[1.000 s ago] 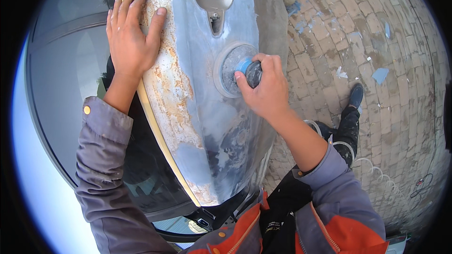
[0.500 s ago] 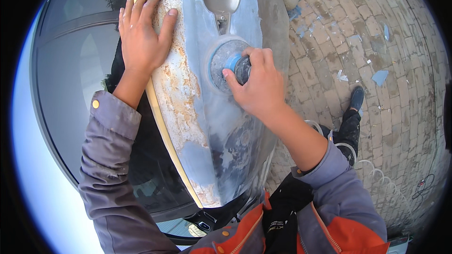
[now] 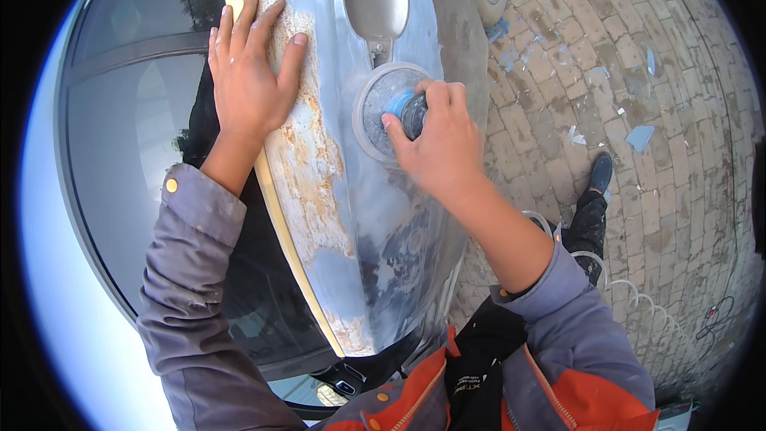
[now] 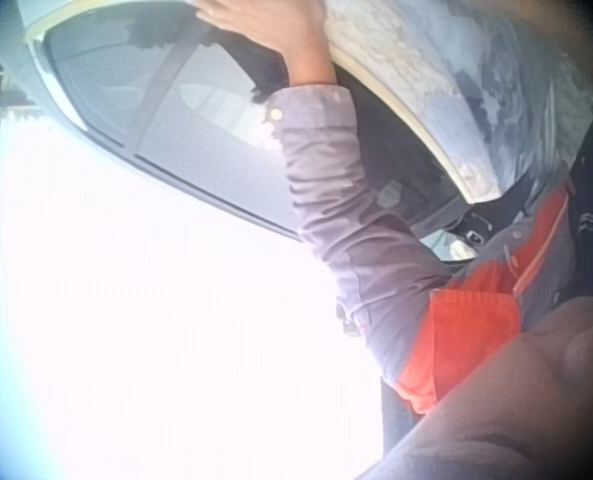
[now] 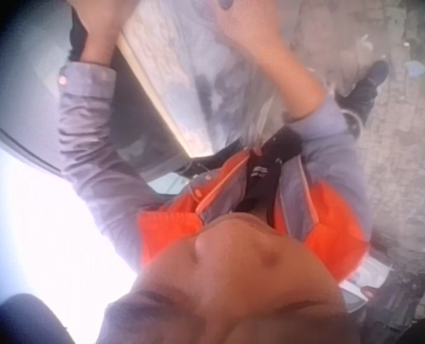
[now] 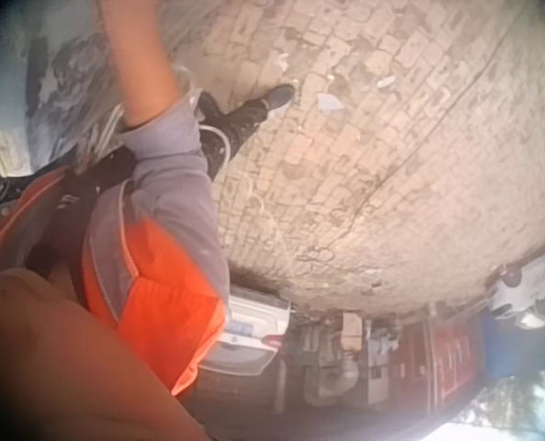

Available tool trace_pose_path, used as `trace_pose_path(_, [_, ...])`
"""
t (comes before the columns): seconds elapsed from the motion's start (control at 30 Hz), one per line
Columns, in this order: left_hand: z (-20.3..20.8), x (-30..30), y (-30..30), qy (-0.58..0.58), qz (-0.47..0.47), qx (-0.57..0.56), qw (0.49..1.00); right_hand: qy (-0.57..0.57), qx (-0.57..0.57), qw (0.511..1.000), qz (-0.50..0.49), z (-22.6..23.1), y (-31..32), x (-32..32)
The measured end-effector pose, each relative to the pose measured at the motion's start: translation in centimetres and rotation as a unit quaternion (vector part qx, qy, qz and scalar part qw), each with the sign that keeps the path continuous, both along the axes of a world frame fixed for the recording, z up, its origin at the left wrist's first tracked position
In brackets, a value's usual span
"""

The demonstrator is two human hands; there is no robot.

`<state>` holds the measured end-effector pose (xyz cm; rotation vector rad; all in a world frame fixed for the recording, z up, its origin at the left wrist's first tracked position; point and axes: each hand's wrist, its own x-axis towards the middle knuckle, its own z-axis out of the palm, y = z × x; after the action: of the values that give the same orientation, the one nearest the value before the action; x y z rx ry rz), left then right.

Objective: The person walks through a cluttered outdoor workshop and begins sanding a silver car door with a handheld electric sander. They repeatedly move the sander over the door surface and occasionally pause to feel the sanded area with their hand.

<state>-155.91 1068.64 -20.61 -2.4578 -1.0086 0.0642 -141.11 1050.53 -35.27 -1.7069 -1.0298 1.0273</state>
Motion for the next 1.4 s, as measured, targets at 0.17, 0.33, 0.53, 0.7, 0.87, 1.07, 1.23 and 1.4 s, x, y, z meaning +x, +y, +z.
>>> trace_pose_path(0.17, [0.0, 0.1, -0.1, 0.009, 0.002, 0.006, 1.000, 0.006, 0.015, 1.000, -0.006, 0.4, 0.7, 0.4])
trace_pose_path(0.33, [0.1, 0.2, -0.2, 0.010, 0.003, 0.000, 1.000, 0.011, -0.001, 1.000, -0.008, 0.6, 1.3, 0.5])
trace_pose_path(0.53, [0.1, 0.2, -0.2, 0.011, 0.005, 0.002, 1.000, 0.028, 0.010, 0.999, 0.015, 0.3, -0.1, -0.2])
trace_pose_path(0.7, [0.1, 0.3, -0.2, 0.012, 0.005, 0.004, 1.000, 0.000, -0.064, 0.997, -0.032, -1.6, -1.1, -0.1])
trace_pose_path(0.87, [0.1, 0.3, -0.2, 0.012, 0.004, 0.004, 1.000, 0.007, 0.012, 1.000, -0.011, -1.9, -1.5, -0.7])
trace_pose_path(1.07, [0.1, 0.3, -0.2, 0.013, 0.003, 0.005, 1.000, 0.003, 0.015, 0.999, -0.029, -2.1, -1.4, -0.6])
trace_pose_path(1.23, [0.1, 0.3, -0.2, 0.012, -0.001, 0.006, 1.000, 0.015, 0.040, 0.999, 0.007, -2.0, -2.0, -1.0])
trace_pose_path(1.4, [0.1, 0.3, -0.3, 0.011, -0.004, 0.002, 1.000, 0.003, 0.034, 0.999, -0.010, -2.1, -3.0, -1.5])
